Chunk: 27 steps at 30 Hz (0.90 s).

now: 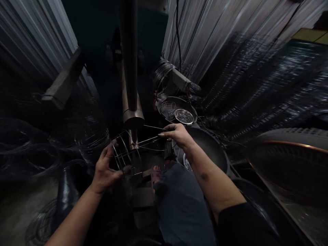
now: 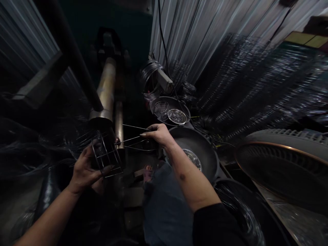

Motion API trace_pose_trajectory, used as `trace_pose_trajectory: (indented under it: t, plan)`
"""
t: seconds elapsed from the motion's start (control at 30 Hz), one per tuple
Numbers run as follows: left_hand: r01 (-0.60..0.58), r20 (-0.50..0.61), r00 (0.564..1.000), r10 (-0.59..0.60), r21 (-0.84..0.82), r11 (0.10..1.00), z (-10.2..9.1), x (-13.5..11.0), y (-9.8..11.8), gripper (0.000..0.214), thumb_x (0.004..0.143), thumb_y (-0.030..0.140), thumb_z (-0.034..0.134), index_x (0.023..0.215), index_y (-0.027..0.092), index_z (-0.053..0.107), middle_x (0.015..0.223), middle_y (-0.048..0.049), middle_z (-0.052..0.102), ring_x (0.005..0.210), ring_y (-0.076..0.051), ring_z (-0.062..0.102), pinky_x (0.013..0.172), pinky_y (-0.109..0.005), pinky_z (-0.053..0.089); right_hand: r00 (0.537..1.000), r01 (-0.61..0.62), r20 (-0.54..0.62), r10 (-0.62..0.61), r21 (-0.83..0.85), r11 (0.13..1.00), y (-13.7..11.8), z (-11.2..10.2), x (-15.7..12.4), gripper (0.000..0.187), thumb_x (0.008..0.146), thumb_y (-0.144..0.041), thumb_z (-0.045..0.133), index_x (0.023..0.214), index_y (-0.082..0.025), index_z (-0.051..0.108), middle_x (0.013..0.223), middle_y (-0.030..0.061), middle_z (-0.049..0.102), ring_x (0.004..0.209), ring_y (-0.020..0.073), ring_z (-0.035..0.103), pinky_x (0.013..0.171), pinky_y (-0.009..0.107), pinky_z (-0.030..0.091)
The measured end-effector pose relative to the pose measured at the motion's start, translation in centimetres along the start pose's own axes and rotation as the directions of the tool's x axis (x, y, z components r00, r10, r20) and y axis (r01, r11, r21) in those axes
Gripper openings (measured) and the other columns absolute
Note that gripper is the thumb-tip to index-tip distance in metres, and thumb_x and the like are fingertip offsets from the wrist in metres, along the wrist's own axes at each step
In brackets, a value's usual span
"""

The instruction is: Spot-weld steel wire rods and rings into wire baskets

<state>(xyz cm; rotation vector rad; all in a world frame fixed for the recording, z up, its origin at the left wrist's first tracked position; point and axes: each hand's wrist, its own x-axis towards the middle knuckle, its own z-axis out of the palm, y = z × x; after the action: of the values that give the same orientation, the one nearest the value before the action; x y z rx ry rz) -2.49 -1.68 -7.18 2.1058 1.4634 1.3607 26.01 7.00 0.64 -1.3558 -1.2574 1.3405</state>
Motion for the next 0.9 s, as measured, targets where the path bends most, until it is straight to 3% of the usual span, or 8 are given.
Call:
trace_pose_trajectory:
  t: [0.77, 0.9]
  plan:
    - [0.062, 0.012, 0.998, -0.062, -0.057, 0.996, 0.23, 0.36, -0.03, 0.096, 0.064, 0.047, 0.08, 0.146, 0.024, 0.035, 0.136, -0.013, 0.05, 0.125, -0.031, 0.05, 0.105, -0.048, 0.044, 1.0, 0.019, 0.002, -0.019, -0.026, 0.999, 0.24, 0.01, 0.78, 0.032, 0.042, -0.03, 0.088, 0.063, -0.013, 0.069, 0.052, -0.001, 0.059, 0.046, 0.0104, 0.049, 0.046, 0.023, 0.04]
    - [0.128, 0.038, 0.992, -0.124, -0.117, 0.985, 0.36, 0.2, -0.28, 0.094, 0.063, 0.045, 0.081, 0.145, 0.025, 0.037, 0.138, -0.0122, 0.048, 0.125, -0.031, 0.05, 0.106, -0.05, 0.042, 1.0, 0.018, -0.007, -0.018, -0.017, 1.0, 0.18, 0.05, 0.87, 0.033, 0.042, -0.03, 0.088, 0.064, -0.013, 0.069, 0.051, -0.002, 0.058, 0.045, 0.0096, 0.048, 0.046, 0.023, 0.04]
